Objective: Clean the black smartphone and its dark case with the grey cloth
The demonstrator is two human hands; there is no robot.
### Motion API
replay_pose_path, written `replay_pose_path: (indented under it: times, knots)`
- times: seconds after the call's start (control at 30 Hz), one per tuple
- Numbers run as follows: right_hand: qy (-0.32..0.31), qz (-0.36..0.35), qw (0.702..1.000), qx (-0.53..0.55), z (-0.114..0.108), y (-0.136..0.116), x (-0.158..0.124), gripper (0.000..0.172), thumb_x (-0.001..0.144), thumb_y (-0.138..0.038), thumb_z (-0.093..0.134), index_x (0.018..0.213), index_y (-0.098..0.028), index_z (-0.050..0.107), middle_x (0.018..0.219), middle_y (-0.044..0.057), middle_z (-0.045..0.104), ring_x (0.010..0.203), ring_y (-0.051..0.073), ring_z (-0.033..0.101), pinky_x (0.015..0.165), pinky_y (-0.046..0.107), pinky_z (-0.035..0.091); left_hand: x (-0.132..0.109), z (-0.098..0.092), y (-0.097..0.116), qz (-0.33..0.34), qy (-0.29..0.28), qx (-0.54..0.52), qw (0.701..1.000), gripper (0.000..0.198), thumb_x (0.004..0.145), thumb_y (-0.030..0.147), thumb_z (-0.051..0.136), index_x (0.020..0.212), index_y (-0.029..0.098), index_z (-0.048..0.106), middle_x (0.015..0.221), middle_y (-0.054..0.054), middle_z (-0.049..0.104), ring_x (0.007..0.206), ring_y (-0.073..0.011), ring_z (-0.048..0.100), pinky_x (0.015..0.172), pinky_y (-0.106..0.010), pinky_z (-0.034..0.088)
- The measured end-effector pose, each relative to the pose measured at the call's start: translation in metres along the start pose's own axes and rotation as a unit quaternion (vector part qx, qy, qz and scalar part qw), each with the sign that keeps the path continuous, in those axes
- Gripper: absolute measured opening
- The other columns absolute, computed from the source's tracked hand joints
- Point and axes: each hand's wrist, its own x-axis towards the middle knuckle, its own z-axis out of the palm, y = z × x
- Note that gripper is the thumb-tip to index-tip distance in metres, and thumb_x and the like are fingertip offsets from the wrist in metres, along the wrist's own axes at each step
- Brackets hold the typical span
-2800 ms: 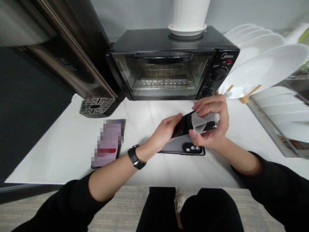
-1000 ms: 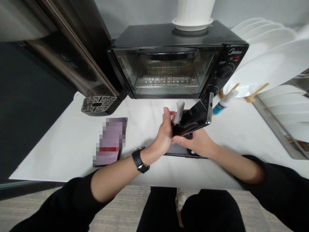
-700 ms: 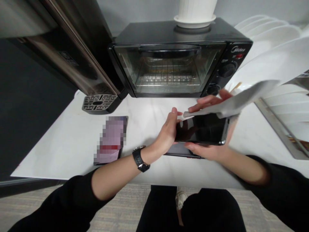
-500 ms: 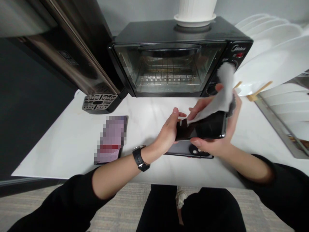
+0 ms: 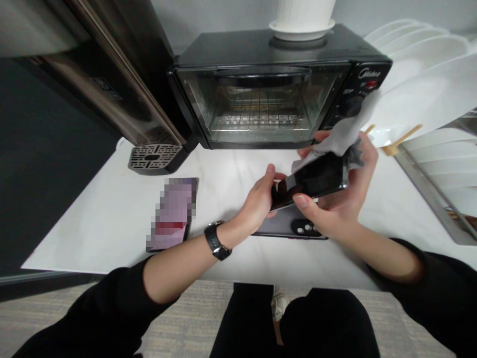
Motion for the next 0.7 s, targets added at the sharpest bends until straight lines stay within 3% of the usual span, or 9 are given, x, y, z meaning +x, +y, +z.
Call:
replay_pose_path:
  times: [0.1, 0.2, 0.3, 0.4, 0.53, 0.7]
  knots:
    - [0.022, -0.095, 0.989, -0.115, -0.008, -0.003, 0.006, 0.066, 0.081, -0.046, 0.078, 0.142, -0.034, 0.057, 0.143, 0.007, 0.060, 0.142, 0.037, 0.053, 0.123, 0.066, 0.042, 0.001, 0.000, -0.001, 0.038, -0.002, 0.014, 0.999, 0.058, 0.098, 0.074, 0.049, 0.084, 0.019, 0.062, 0.063, 0.004, 0.047, 0.046, -0.0074, 0.037, 0.039, -0.018, 0.023]
    - [-0.022, -0.152, 0.969, -0.193, -0.019, -0.003, 0.010, 0.038, 0.090, -0.050, 0.070, 0.125, -0.038, 0.064, 0.116, 0.001, 0.073, 0.130, 0.033, 0.064, 0.125, 0.063, 0.039, 0.001, -0.001, -0.002, 0.050, 0.008, 0.034, 0.998, 0.054, 0.098, 0.070, 0.053, 0.080, 0.020, 0.061, 0.063, 0.003, 0.049, 0.051, -0.0093, 0.043, 0.044, -0.020, 0.032]
    - [-0.051, -0.199, 0.955, -0.214, -0.026, -0.001, 0.012, 0.025, 0.091, -0.059, 0.068, 0.109, -0.041, 0.067, 0.096, -0.002, 0.073, 0.100, 0.029, 0.074, 0.119, 0.060, 0.047, 0.002, -0.001, -0.001, 0.061, -0.001, 0.049, 0.997, 0.044, 0.098, 0.061, 0.060, 0.080, 0.020, 0.060, 0.065, 0.003, 0.051, 0.058, -0.0105, 0.048, 0.052, -0.021, 0.038]
    - [-0.023, -0.189, 0.954, -0.230, -0.027, 0.002, 0.014, 0.026, 0.091, -0.062, 0.067, 0.102, -0.039, 0.063, 0.091, -0.001, 0.071, 0.085, 0.027, 0.072, 0.106, 0.059, 0.056, 0.002, 0.001, 0.002, 0.077, -0.053, 0.046, 0.995, 0.037, 0.099, 0.050, 0.061, 0.078, 0.020, 0.059, 0.062, 0.005, 0.046, 0.054, -0.0090, 0.043, 0.050, -0.021, 0.033]
    - [0.061, -0.177, 0.961, -0.206, -0.024, 0.004, 0.016, 0.027, 0.091, -0.059, 0.065, 0.096, -0.033, 0.058, 0.088, 0.003, 0.064, 0.082, 0.026, 0.068, 0.081, 0.055, 0.063, 0.000, 0.001, 0.007, 0.089, -0.124, 0.073, 0.986, 0.039, 0.101, 0.047, 0.057, 0.074, 0.019, 0.056, 0.062, 0.004, 0.047, 0.051, -0.0080, 0.041, 0.048, -0.023, 0.030]
    - [0.068, -0.183, 0.958, -0.212, -0.027, 0.008, 0.019, 0.019, 0.095, -0.047, 0.060, 0.101, -0.031, 0.066, 0.096, 0.006, 0.062, 0.089, 0.028, 0.067, 0.079, 0.053, 0.061, -0.005, -0.003, 0.015, 0.066, -0.180, 0.102, 0.976, 0.039, 0.102, 0.049, 0.054, 0.079, 0.018, 0.060, 0.058, 0.001, 0.057, 0.051, -0.0094, 0.052, 0.051, -0.022, 0.034]
